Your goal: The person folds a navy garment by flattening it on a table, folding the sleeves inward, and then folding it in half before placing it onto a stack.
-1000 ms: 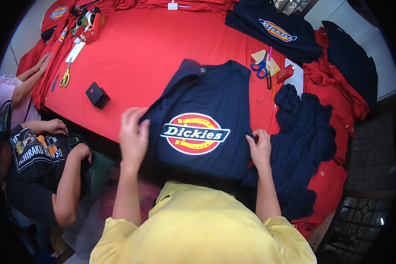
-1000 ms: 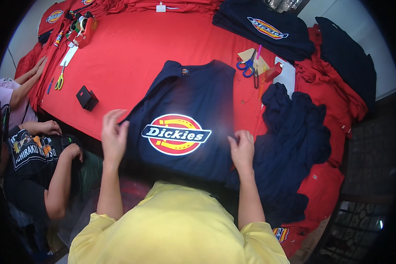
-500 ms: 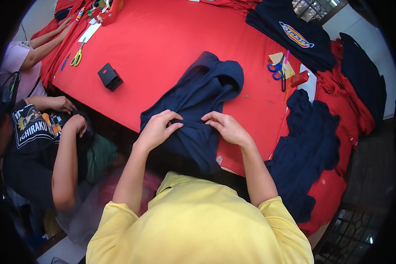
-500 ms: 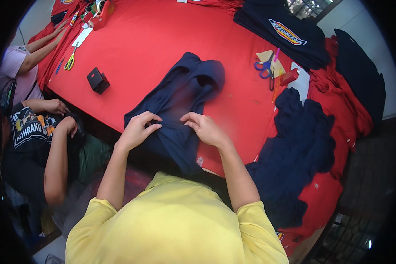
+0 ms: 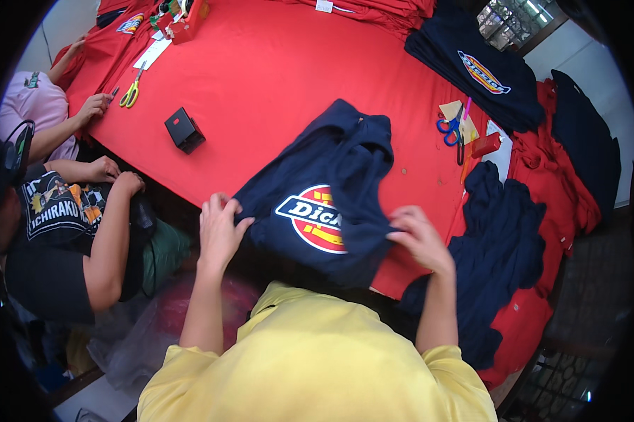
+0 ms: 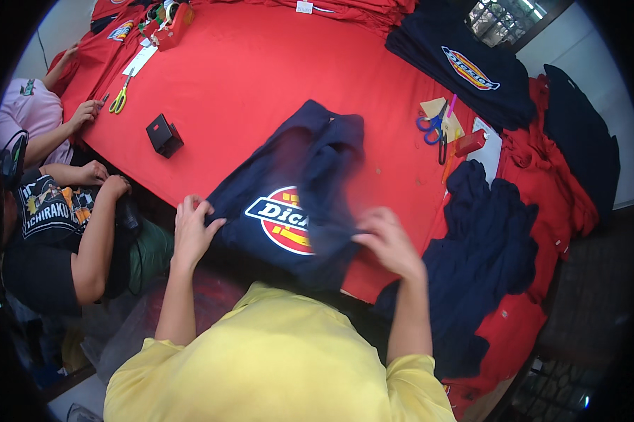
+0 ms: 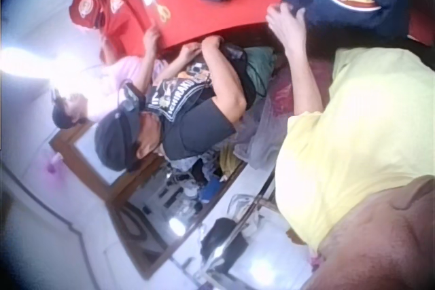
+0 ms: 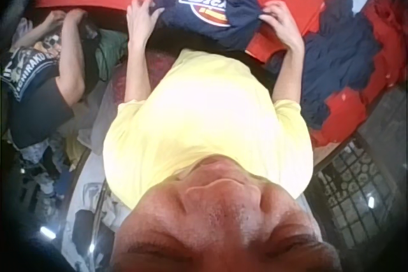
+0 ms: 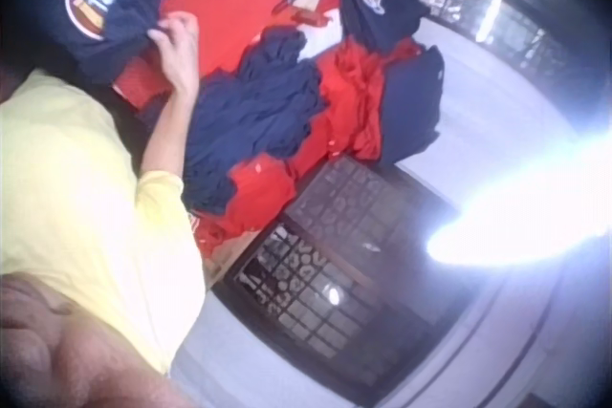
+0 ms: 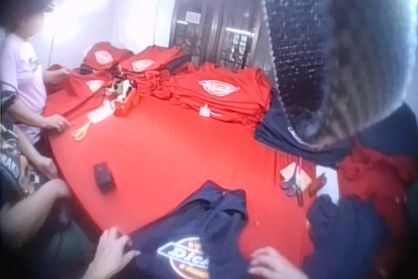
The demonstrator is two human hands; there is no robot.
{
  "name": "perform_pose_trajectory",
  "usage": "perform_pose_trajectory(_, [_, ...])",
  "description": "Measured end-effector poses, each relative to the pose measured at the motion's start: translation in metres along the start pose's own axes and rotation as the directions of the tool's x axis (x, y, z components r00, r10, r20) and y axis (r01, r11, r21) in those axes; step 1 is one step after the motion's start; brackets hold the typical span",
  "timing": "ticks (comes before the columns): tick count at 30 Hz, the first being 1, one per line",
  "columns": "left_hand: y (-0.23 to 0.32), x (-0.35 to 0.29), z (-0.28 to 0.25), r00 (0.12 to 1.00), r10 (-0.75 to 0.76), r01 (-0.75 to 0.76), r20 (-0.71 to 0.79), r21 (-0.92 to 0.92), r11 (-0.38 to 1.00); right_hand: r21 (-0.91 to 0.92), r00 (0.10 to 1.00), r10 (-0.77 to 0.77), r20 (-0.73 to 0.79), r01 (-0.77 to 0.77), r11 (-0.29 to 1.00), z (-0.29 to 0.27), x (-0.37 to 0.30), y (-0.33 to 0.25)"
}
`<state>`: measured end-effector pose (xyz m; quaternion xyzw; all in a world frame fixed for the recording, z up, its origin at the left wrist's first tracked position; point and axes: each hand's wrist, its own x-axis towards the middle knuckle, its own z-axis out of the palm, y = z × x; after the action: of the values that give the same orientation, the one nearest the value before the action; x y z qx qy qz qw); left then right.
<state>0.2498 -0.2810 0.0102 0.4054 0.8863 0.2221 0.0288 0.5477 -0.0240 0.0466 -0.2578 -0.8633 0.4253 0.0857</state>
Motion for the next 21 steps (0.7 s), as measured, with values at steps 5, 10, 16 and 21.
perform_pose_trajectory(5, [-0.054,-0.007,-0.045,0.873,-0.202,0.476,0.444,-0.687,0.549,0.624,0.842,0.480,-0.247,-0.241,0.743,-0.092,-0.088,0.066])
perform_pose_trajectory(10, [0.005,0.071,-0.096,0.990,-0.113,-0.069,-0.079,-0.993,0.091,0.599,0.767,0.172,-0.618,0.318,0.734,-0.160,-0.059,0.051])
perform_pose_trajectory(16, [0.048,0.253,-0.123,0.901,-0.039,-0.411,-0.431,-0.880,0.240,0.502,0.726,0.011,-0.687,0.464,0.730,-0.231,0.113,0.001])
perform_pose_trajectory(21, [0.030,0.225,-0.062,0.954,0.216,-0.269,-0.207,-0.278,0.922,0.186,0.817,0.024,-0.576,0.103,0.977,-0.157,0.134,-0.015])
